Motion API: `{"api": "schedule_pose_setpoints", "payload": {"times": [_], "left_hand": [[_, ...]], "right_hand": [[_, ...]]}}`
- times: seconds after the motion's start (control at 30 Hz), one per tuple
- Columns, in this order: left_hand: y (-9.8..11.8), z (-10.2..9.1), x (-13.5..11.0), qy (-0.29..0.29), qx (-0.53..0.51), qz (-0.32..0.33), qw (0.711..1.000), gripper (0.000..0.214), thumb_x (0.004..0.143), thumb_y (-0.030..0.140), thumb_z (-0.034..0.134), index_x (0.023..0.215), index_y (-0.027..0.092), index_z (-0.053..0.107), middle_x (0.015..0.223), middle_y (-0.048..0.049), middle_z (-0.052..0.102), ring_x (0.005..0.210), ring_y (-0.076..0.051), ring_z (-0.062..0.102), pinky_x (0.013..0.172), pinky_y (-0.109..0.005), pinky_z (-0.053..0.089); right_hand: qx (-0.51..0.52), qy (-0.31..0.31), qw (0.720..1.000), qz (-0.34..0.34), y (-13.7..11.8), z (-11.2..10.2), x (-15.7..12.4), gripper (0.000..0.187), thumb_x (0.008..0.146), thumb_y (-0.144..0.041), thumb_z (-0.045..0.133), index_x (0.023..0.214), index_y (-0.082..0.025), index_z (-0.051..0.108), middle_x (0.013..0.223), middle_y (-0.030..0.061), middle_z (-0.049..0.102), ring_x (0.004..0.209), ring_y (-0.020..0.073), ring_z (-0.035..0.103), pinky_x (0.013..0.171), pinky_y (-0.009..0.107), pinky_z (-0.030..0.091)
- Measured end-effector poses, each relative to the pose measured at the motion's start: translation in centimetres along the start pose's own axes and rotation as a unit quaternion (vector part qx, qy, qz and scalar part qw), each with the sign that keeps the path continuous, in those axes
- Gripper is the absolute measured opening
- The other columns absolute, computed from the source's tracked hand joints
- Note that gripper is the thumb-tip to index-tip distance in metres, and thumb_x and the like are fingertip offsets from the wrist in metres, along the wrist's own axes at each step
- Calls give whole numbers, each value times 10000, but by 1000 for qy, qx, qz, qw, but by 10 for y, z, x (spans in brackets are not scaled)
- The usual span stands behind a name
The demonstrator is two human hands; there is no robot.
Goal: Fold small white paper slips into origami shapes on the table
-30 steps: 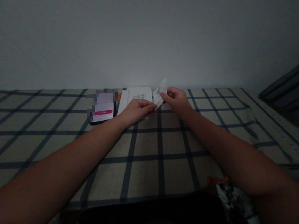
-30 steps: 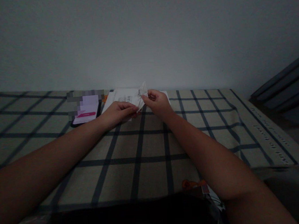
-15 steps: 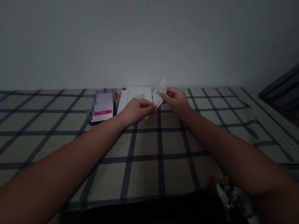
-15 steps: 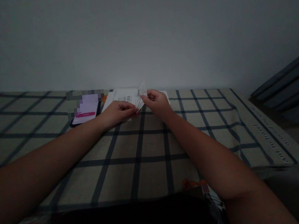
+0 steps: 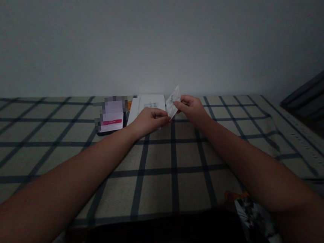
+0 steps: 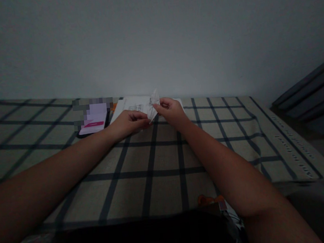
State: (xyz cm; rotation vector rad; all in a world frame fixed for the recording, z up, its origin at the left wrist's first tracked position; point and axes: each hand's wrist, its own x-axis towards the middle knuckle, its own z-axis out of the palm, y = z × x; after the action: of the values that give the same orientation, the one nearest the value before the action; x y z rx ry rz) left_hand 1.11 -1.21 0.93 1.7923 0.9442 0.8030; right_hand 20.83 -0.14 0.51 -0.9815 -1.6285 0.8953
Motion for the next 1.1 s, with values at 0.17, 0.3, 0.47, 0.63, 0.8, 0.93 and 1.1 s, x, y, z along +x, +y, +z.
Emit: {"api": "schedule_pose_setpoints", "payload": {"times": [0.17,0.3,0.47,0.63,0.8,0.93,1.1], "left_hand": [[3,3,-3,73,-11,8,997,357,796,470,650,680,134,679,599,-20,635,501,-88,504,471,-199,360],[3,4,-3,89,-7,18,996,350,770,461,677,649,134,652,569,-6,599,494,-82,490,456,-191,336],[-1,4,0,111,-13,20,994,322,743,441,693,632,151,608,526,7,575,474,-93,493,446,-199,340],[-2,3,0,129,-24,26,991,321,741,431,691,617,156,579,532,7,574,479,-98,502,451,-203,355],[-4,4,-1,114,-17,20,993,320,764,437,672,642,146,619,537,3,573,469,-91,489,436,-194,344],[-4,5,0,141,-35,27,989,316,758,462,689,737,148,658,622,-11,626,528,-108,547,478,-206,420],[-5,5,-1,146,-27,44,988,314,764,459,697,723,150,653,622,-7,618,543,-109,554,492,-207,436]], "right_hand": [[-17,-62,998,1,-10,1,-5,283,801,-430,646,805,-147,643,734,19,638,673,129,580,640,270,475],[7,-77,997,4,-11,2,-6,295,793,-431,661,817,-137,657,745,21,653,678,122,590,646,260,479],[40,-95,994,33,-3,0,-3,299,792,-442,675,811,-144,677,757,17,660,690,113,591,669,250,490],[68,-96,992,35,-3,0,-3,278,810,-425,655,798,-148,674,745,13,655,687,111,595,678,250,499],[25,-104,994,31,-8,-1,-4,262,802,-399,658,777,-138,653,745,17,654,695,117,593,680,259,490],[16,-103,994,25,-6,1,-3,256,805,-390,655,782,-135,641,752,23,652,697,120,586,658,258,468],[1,-94,995,20,-6,3,-4,263,804,-404,646,792,-143,621,740,10,625,686,120,566,652,263,455]]}}
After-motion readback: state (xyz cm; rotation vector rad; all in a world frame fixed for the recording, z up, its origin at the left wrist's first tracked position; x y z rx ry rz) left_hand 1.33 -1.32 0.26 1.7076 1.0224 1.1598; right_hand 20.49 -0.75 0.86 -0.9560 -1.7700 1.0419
